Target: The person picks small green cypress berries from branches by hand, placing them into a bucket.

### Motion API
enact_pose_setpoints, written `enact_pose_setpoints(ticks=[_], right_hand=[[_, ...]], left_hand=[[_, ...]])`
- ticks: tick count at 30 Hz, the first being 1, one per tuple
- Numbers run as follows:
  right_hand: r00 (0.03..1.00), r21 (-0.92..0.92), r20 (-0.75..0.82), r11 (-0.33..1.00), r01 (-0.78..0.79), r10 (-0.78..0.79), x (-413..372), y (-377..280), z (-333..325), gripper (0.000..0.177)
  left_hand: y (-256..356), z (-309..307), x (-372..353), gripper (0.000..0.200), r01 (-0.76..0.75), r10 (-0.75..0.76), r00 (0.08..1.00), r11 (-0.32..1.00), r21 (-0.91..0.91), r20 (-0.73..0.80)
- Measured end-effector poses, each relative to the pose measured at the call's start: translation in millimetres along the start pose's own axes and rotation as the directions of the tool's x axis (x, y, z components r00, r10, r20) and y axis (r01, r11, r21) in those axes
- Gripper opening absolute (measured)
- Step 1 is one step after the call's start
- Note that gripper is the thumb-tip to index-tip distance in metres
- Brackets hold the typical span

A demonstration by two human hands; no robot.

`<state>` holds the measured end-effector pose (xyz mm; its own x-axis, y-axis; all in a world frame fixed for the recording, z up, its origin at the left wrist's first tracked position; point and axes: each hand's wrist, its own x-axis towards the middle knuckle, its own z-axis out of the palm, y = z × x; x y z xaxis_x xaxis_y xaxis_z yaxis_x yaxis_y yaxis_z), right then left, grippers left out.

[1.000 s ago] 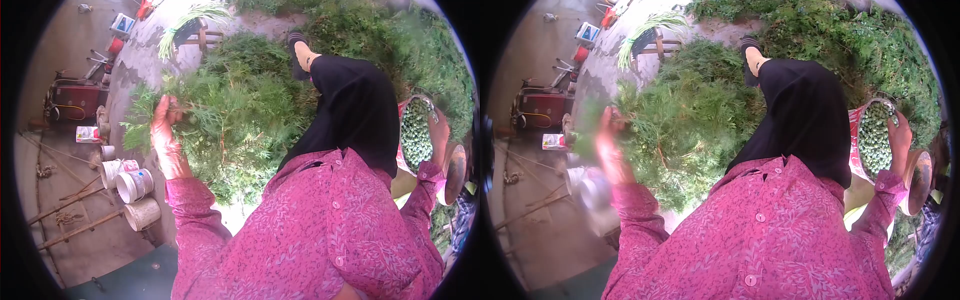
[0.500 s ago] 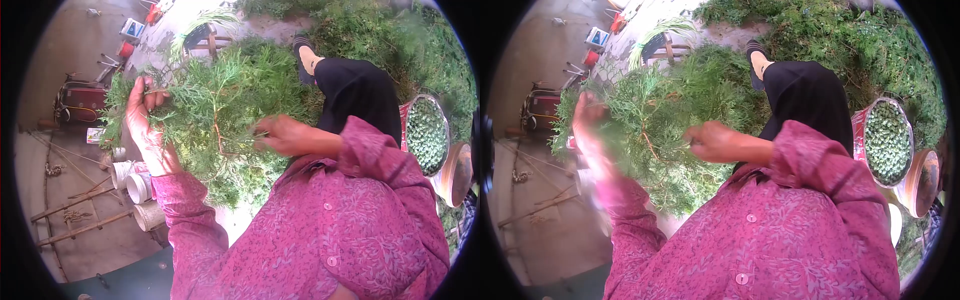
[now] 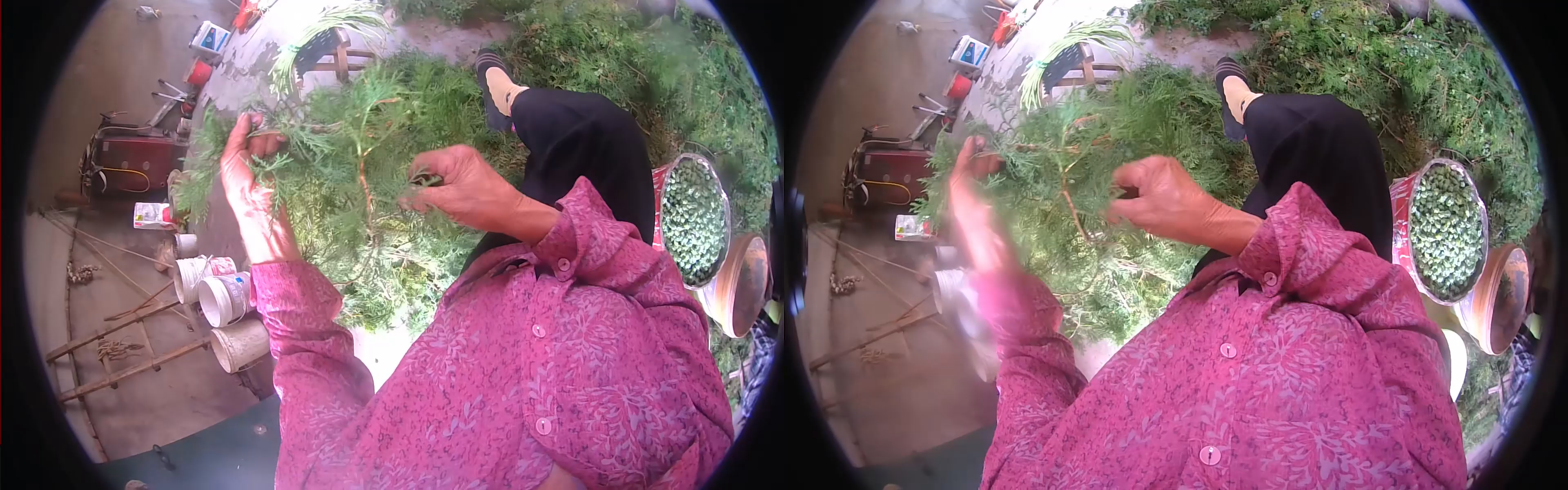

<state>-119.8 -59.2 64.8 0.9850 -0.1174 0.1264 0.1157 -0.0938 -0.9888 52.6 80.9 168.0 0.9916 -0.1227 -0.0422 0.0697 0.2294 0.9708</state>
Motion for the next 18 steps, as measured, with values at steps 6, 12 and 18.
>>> enact_pose_setpoints(ticks=[6,12,18], right_hand=[[0.998,0.359,0.001,0.932,0.058,-0.063,-16.2,-30.2,-26.4,0.008],[0.969,0.093,0.198,0.981,-0.170,0.149,-8.3,63.2,-9.6,0.024],[0.955,-0.311,0.220,0.914,0.261,-0.198,-4.2,88.0,26.0,0.037]], left_hand=[[0.6,-1.6,5.4,0.015,0.048,-0.055,0.997,0.991,-0.127,-0.052],[5.8,1.9,5.0,0.015,0.040,-0.034,0.999,0.988,-0.151,0.041],[7.1,11.1,1.0,0.016,0.026,-0.019,0.998,0.993,-0.118,0.058]])
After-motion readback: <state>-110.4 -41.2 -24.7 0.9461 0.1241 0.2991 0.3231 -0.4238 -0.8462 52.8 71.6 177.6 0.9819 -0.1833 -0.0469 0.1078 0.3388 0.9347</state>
